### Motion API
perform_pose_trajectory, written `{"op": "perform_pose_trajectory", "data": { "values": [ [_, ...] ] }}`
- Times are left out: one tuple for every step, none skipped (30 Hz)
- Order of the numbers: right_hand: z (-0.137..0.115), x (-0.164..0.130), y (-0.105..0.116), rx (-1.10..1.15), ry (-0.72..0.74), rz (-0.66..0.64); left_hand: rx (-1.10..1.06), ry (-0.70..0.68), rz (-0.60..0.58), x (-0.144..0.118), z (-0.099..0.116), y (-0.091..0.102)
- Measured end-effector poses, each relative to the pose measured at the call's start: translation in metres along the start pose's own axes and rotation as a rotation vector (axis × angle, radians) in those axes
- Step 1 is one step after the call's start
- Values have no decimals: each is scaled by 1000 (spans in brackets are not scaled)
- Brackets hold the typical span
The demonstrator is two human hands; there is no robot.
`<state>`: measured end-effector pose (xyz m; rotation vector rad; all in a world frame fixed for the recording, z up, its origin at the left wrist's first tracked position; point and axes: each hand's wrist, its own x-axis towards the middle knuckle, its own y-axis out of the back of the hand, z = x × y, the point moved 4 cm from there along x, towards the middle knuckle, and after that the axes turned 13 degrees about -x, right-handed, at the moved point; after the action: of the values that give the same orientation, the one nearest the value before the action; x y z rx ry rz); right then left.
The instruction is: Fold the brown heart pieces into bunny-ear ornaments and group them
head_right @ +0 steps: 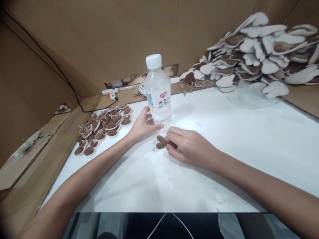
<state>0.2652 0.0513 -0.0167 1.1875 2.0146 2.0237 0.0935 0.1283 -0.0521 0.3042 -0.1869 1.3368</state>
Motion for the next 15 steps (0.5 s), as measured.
{"op": "perform_pose_trajectory", "data": {
  "values": [
    [0,0,0,0,-2,2,-54,26,-36,0,-1,0],
    [0,0,0,1,-3,3,-89,50,-57,1,-3,2],
    [0,0,0,3,-4,3,-99,70,-60,1,-4,3],
    [0,0,0,4,-4,4,-85,80,-46,2,-5,5],
    [0,0,0,4,-2,3,-54,79,-22,2,-6,6],
    [0,-1,0,3,-2,3,-14,68,2,2,-5,7],
    [0,-1,0,2,-1,2,27,49,22,1,-4,7],
    [0,-1,0,2,0,2,62,27,34,0,-3,6],
    [0,0,0,1,-2,-2,88,4,41,-1,-1,5],
    [0,0,0,0,-4,-8,106,-15,47,-3,1,4],
    [0,0,0,0,-7,-15,116,-28,51,-4,3,2],
    [-1,0,0,2,-10,-21,119,-33,55,-5,5,1],
    [-1,1,1,5,-13,-27,114,-33,58,-6,7,0],
    [-1,1,1,8,-17,-32,106,-29,61,-7,8,0],
    [-1,1,1,11,-19,-35,97,-23,67,-7,8,0]
  ]
}}
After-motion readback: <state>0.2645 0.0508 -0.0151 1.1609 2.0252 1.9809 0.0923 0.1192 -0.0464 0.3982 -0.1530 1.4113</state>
